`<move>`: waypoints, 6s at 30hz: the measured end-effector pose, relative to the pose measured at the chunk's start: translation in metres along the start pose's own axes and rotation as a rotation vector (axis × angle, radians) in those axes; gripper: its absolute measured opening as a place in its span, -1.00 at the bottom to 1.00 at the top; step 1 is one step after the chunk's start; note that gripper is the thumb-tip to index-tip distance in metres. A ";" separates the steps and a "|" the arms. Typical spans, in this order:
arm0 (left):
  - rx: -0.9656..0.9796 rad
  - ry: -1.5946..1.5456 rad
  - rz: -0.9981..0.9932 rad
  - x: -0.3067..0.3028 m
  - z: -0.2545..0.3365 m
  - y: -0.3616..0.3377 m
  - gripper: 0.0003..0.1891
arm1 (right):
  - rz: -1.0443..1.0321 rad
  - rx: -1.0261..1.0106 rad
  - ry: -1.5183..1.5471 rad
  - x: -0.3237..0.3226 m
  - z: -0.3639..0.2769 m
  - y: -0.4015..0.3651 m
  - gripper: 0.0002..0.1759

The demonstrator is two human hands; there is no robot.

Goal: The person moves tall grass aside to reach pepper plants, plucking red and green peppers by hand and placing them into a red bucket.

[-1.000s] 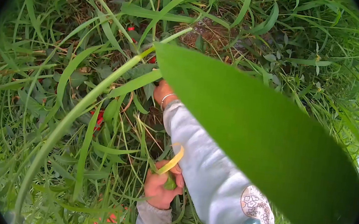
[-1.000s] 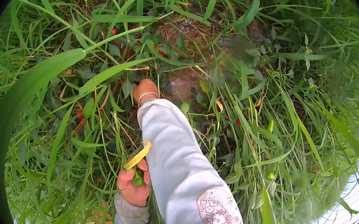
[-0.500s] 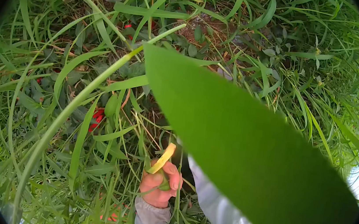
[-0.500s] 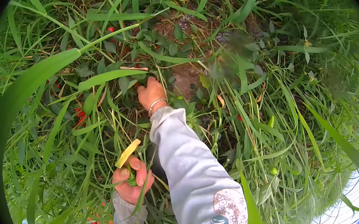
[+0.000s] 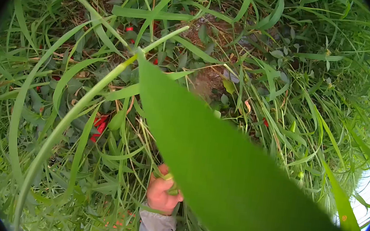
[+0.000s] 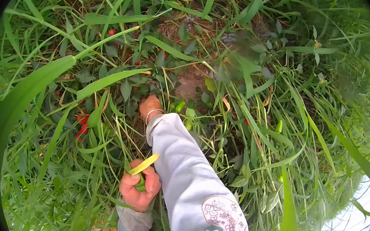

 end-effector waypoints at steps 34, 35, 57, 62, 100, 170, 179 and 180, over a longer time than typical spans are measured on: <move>0.342 -0.369 0.034 -0.025 0.048 -0.005 -0.79 | -0.508 -0.040 0.519 -0.124 -0.082 -0.126 -0.64; 0.372 -0.367 0.002 -0.023 0.048 -0.004 -0.79 | -0.528 -0.042 0.512 -0.112 -0.080 -0.114 -0.60; 0.281 -0.299 -0.034 -0.025 0.046 0.002 -0.80 | 0.003 -0.120 0.102 -0.061 -0.083 -0.038 -0.67; 0.310 -0.238 -0.021 -0.024 0.047 0.001 -0.79 | -0.283 -0.337 0.203 -0.060 -0.081 -0.061 -0.63; 0.777 1.104 0.211 0.030 0.035 0.008 -0.37 | -0.470 -0.090 1.163 -0.158 -0.101 -0.242 -0.50; -0.598 2.114 0.011 -0.001 0.067 0.194 -0.48 | -0.003 -0.778 -0.729 -0.091 -0.089 -0.217 -0.59; -0.450 2.208 -0.081 -0.021 0.078 0.208 -0.48 | 0.057 -0.878 -0.607 -0.112 -0.105 -0.230 -0.59; -0.431 2.275 -0.108 -0.026 0.076 0.211 -0.48 | 0.061 -0.893 -0.603 -0.111 -0.104 -0.232 -0.59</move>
Point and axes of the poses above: each hand's wrist, its own y-axis towards the middle knuckle, its own x-axis out of the palm, z = x × y, the point moved 6 cm from there along y, towards the middle knuckle, and after that the axes turned 3 degrees about -y, right-handed, at the moved point
